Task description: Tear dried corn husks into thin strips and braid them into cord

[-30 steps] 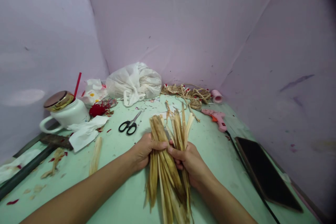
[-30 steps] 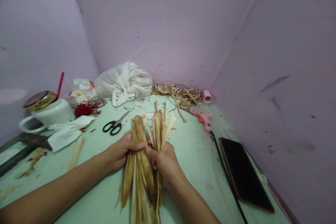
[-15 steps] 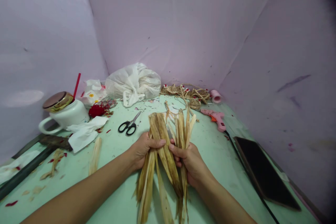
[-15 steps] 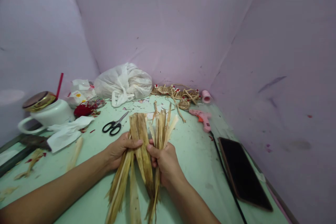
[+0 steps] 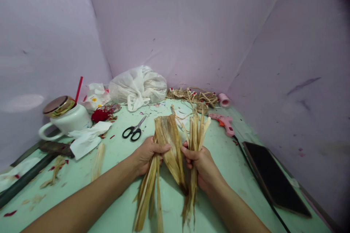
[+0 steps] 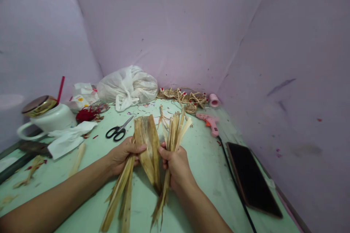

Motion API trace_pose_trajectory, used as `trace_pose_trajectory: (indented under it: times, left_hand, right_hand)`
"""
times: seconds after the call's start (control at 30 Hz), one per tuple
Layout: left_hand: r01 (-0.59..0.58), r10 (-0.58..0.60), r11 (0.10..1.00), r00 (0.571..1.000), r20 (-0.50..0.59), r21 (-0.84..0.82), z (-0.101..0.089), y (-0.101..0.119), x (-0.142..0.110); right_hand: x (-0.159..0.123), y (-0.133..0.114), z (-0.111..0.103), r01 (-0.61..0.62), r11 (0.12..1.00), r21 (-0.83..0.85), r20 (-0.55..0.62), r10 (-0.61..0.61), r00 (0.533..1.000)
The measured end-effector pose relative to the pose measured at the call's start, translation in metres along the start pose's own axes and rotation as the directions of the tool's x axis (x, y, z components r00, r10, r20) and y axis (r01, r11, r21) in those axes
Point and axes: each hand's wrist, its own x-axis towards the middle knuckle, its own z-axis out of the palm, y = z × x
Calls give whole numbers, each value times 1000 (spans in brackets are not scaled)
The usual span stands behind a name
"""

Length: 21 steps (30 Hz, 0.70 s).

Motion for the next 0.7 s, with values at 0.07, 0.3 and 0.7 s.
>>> trace_pose_trajectory:
  times: [0.07,0.3,0.7]
  left_hand:
    - [15,-11,999,993,-119,29,-1,1,1]
    - [68,-58,997,969,-238,37,-2,3,3]
    - [261,-262,943,965,21,-206,-9,9,4]
  right_hand:
    - [3,-2,-2,-14,999,39,-1,14,1000]
    - [3,-6,-3,-199,978,68,178,185,967]
    - [15,-24,-24,-413,891,187,303,348,887]
